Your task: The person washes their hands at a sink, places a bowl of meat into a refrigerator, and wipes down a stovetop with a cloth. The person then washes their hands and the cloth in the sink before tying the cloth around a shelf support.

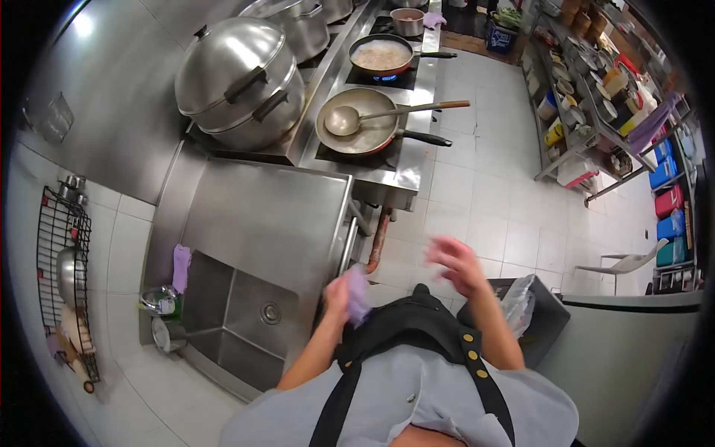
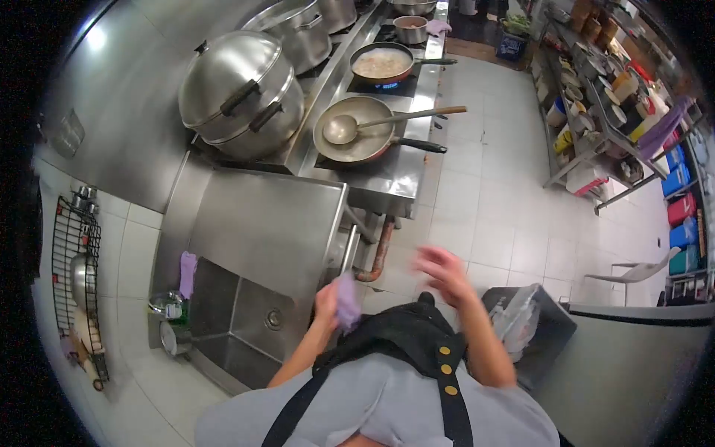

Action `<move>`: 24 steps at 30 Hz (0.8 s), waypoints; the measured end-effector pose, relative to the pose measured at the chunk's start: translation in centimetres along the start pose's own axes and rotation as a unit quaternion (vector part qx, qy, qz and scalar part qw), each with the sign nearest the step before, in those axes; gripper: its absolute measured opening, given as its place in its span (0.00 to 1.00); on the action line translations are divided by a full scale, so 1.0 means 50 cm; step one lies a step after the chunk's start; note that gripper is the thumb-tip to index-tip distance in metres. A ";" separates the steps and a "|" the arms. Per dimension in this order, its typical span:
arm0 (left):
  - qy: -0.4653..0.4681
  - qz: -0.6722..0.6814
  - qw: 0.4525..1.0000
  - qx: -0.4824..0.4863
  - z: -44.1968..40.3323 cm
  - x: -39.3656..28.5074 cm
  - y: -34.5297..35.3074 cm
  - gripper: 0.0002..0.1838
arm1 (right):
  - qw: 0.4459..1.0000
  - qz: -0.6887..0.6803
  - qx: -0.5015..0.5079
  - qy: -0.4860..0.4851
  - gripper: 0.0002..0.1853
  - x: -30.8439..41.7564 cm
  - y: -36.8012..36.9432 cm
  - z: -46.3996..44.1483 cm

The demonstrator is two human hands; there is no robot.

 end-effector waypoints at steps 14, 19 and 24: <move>0.064 0.089 0.958 0.263 -0.104 -0.111 0.380 0.09 | 0.982 -0.143 0.089 0.083 0.30 -0.078 -0.171 -0.112; 0.108 0.095 0.942 0.304 -0.105 -0.261 0.418 0.09 | 0.805 -0.541 0.245 -0.015 0.36 0.018 -0.176 -0.068; 0.244 -0.182 0.869 0.391 -0.070 -0.442 0.407 0.10 | 0.944 -0.031 0.054 -0.324 0.35 0.243 0.002 -0.138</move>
Point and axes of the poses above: each hand's wrist, its own z-axis away from the middle knuckle, its own y-axis out of the palm, x = y × z, the point moved 4 cm from there along -z, towards the middle knuckle, and after that the axes turned 7 degrees about -z, right-handed, at the moved point
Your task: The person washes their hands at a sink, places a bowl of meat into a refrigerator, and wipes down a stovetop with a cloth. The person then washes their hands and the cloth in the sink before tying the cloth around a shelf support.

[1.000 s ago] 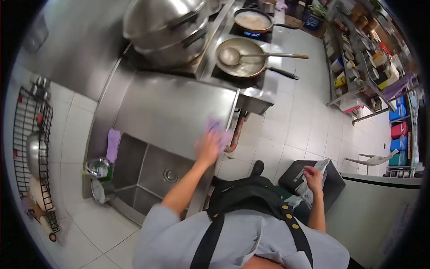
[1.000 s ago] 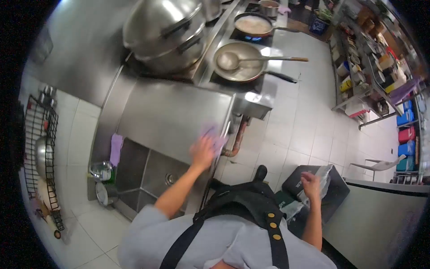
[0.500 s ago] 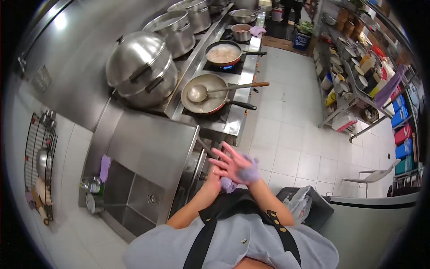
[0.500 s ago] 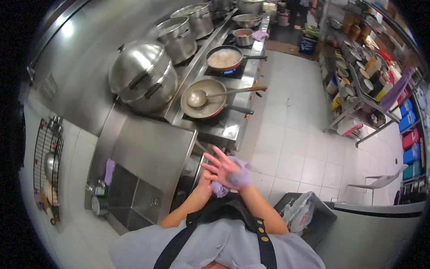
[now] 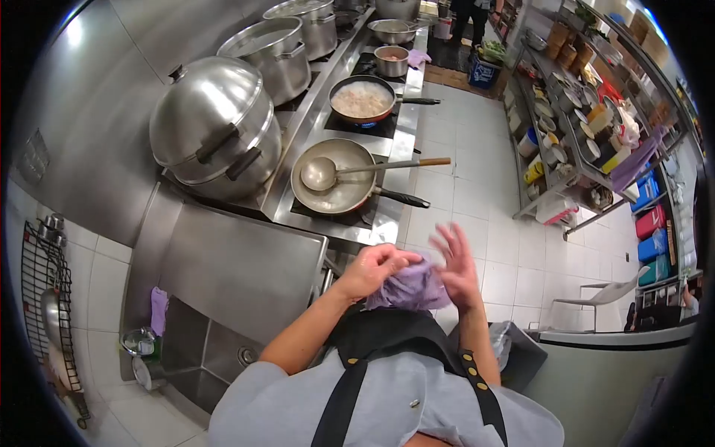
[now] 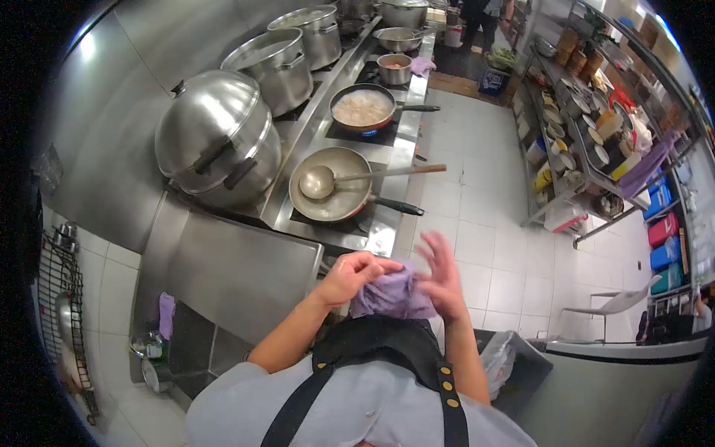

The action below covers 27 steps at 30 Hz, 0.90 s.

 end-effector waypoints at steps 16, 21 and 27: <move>-0.067 -0.394 0.784 -0.475 0.552 -0.226 -0.498 0.08 | 0.747 0.371 0.551 0.017 0.16 -0.159 0.593 -0.430; 0.204 -0.061 0.778 -0.591 0.672 -0.210 -0.540 0.11 | 0.771 0.258 0.580 -0.051 0.11 -0.311 0.710 -0.512; 0.235 -0.033 0.629 -0.740 0.795 -0.193 -0.542 0.09 | 0.785 0.306 0.539 -0.001 0.10 -0.325 0.798 -0.505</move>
Point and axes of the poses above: each hand's wrist, its own z-axis away from the middle knuckle, its own y-axis out of the palm, x = y × z, the point moved 4 cm from there along -z, towards the middle knuckle, and after that the axes turned 7 degrees about -z, right-handed, at the moved point
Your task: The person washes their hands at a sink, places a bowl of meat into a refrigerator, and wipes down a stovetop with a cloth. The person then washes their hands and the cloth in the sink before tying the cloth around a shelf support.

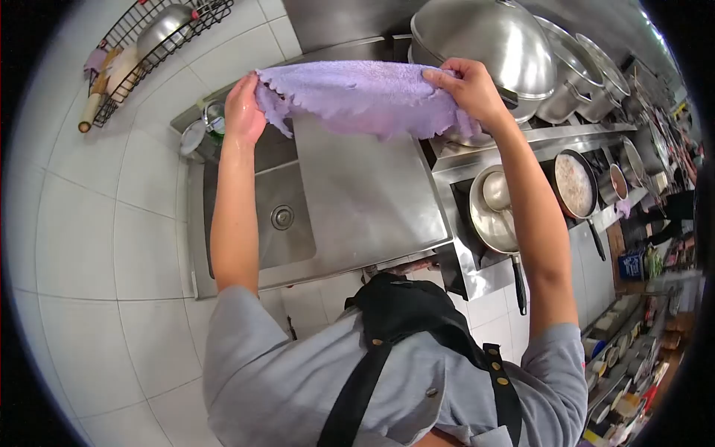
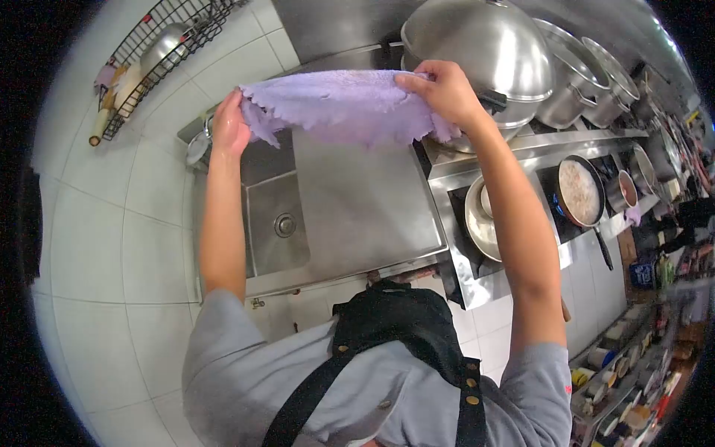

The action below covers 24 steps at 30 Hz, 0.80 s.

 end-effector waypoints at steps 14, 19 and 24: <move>0.111 -0.494 0.850 0.145 0.170 0.082 0.242 0.13 | 0.963 0.229 0.144 -0.008 0.16 0.036 -0.008 0.069; 0.118 -0.432 0.876 0.179 0.124 0.028 0.215 0.11 | 0.987 0.127 0.057 -0.079 0.13 0.007 -0.026 0.063; 0.178 -0.565 0.783 0.191 0.182 -0.010 0.156 0.14 | 0.994 0.043 0.066 -0.079 0.11 -0.037 -0.018 0.106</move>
Point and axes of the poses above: each hand's wrist, its own z-axis away from the middle knuckle, its own y-axis out of the palm, x = y × z, the point moved 4 cm from there along -z, towards the middle knuckle, and after that the axes turned 7 degrees about -z, right-handed, at the moved point
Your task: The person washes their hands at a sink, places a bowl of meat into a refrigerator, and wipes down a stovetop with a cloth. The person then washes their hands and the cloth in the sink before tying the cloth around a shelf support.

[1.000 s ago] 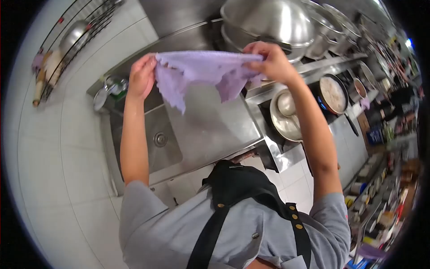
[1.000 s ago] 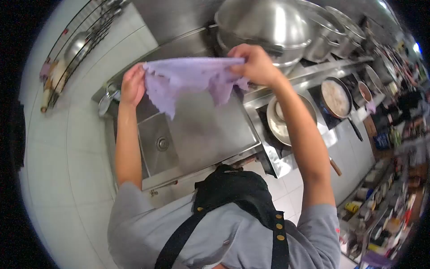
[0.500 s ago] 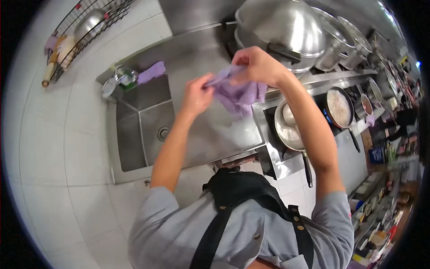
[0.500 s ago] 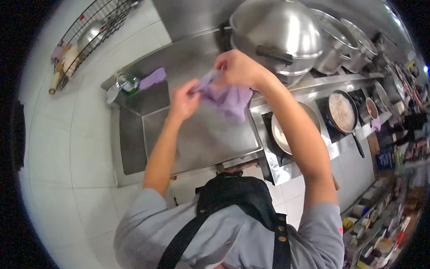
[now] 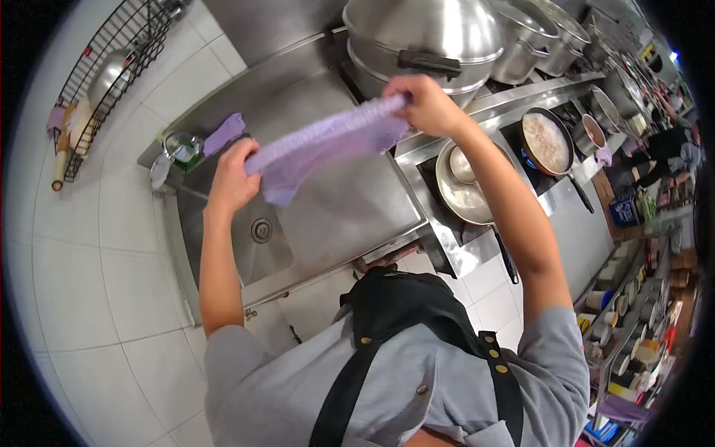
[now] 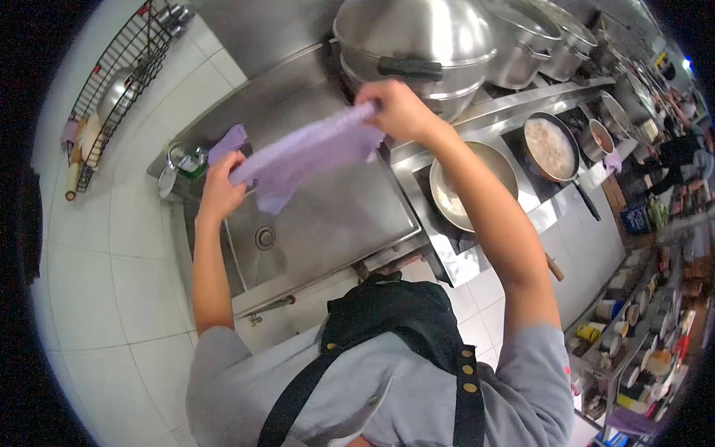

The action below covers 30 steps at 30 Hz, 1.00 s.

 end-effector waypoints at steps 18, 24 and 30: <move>-0.248 -0.310 0.916 0.058 0.263 0.212 0.463 0.17 | 0.968 0.084 0.063 0.228 0.30 -0.332 0.114 0.243; -0.357 0.126 0.903 0.204 0.191 0.175 0.434 0.15 | 0.860 0.265 0.041 0.435 0.37 -0.338 -0.235 0.624; -0.247 0.160 0.945 0.142 0.024 -0.023 0.479 0.13 | 0.806 -0.035 0.089 0.584 0.35 -0.416 -0.228 0.830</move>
Point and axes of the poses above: each hand's wrist, its own z-axis away from the middle knuckle, its own y-axis out of the palm, x = y × z, the point moved 4 cm from there along -z, towards the middle knuckle, and after that the axes turned 7 degrees about -z, right-handed, at the moved point
